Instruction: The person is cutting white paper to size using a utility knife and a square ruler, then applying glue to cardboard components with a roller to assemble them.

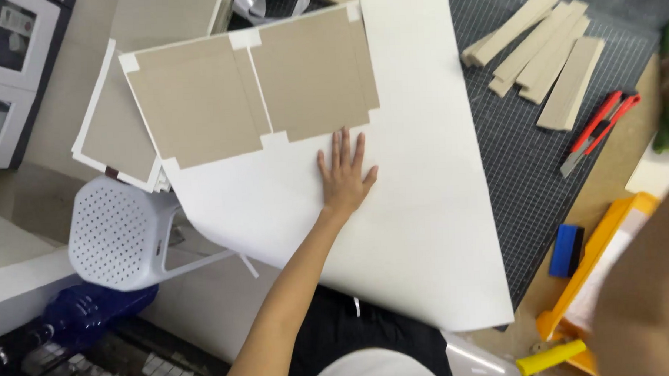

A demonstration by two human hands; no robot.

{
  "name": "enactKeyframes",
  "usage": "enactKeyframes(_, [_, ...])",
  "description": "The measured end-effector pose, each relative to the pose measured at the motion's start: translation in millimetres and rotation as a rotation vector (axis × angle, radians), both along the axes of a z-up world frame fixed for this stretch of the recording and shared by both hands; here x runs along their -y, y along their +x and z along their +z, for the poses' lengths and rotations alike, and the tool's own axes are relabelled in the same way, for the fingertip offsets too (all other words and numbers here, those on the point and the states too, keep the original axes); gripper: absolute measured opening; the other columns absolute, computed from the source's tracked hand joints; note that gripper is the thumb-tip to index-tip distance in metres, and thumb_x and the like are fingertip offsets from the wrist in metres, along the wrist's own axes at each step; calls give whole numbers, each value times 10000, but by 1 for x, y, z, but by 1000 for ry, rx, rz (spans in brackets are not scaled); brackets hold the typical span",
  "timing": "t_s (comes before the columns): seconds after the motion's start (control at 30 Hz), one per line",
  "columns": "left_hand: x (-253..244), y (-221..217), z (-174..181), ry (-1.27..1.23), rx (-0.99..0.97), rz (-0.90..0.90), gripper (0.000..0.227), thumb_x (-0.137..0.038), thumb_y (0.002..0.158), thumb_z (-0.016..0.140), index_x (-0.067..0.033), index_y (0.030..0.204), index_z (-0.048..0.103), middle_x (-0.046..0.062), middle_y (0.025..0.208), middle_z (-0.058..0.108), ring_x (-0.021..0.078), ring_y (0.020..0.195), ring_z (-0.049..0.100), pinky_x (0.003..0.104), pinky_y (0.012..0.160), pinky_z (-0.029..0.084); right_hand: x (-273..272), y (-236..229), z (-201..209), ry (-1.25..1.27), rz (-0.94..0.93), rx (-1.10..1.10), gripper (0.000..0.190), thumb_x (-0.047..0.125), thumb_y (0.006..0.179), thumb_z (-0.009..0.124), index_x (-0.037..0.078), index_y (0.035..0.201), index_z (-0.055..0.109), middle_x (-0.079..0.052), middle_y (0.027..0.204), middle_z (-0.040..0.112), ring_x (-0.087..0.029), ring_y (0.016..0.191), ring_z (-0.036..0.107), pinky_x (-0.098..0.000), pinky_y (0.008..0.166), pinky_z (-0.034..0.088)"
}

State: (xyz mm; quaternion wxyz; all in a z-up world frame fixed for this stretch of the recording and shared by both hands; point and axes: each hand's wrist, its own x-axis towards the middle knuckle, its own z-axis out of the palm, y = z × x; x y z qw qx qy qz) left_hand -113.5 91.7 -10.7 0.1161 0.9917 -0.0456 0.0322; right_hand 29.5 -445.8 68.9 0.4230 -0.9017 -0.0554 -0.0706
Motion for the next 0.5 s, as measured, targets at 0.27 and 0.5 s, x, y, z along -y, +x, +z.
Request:
enactKeyframes(0.27, [2,6,-2,14,-19,-5,732,-561,1003,436,-208,1610,229,190,1672,158,362,1550,164,689,1119,198,-317,-196,-39,16,-393,71,223,-28,948,679,120,1068,795,-82,902,568,-269,840,593,-324,780,492])
enactKeyframes(0.5, [3,4,2,24,-63,-9,721,-566,1015,420,-213,1613,228,184,1675,146,356,1552,149,682,1133,181,-350,-204,-60,-441,-362,-26,596,317,841,830,132,1352,585,-91,1160,483,-271,978,554,-415,768,502])
